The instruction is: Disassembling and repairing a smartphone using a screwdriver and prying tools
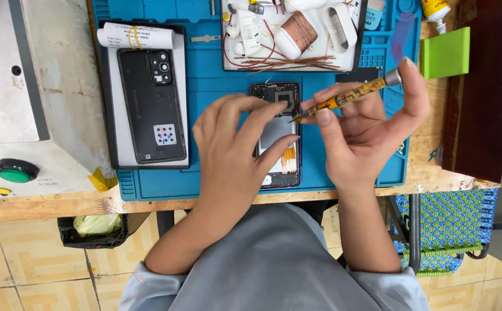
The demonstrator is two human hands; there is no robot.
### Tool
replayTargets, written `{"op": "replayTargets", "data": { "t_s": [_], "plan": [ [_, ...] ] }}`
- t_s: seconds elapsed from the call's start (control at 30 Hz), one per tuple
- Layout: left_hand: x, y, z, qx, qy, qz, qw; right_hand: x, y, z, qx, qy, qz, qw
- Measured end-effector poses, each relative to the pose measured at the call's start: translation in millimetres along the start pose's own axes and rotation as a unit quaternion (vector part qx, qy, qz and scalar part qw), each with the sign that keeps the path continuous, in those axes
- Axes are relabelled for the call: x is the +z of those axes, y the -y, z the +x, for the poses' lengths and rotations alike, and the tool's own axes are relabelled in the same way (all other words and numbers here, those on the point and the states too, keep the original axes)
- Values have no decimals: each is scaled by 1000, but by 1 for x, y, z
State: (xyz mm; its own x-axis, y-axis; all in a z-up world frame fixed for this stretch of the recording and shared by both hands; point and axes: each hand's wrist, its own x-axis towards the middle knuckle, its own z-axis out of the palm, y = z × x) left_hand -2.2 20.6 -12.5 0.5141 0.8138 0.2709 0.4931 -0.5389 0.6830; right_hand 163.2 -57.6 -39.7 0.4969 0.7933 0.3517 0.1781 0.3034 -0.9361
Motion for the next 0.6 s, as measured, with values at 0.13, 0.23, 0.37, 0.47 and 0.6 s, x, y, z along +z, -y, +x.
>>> {"op": "replayTargets", "data": {
  "t_s": [0.13,0.23,0.37,0.47,0.6],
  "plan": [
    [2,3,0,49,-34,1,998,8,0,0,20,28,83,996],
    [-14,10,-7,19,-63,26,997,19,4,4,18,-1,36,999],
    [-49,27,-14,-33,-83,53,995,34,4,13,-30,56,-12,998],
    [-58,41,-17,-86,-131,74,985,38,-1,15,-43,101,-42,993],
    [-61,57,-17,-105,-122,105,981,38,-9,16,-59,121,-68,989]
  ]
}}
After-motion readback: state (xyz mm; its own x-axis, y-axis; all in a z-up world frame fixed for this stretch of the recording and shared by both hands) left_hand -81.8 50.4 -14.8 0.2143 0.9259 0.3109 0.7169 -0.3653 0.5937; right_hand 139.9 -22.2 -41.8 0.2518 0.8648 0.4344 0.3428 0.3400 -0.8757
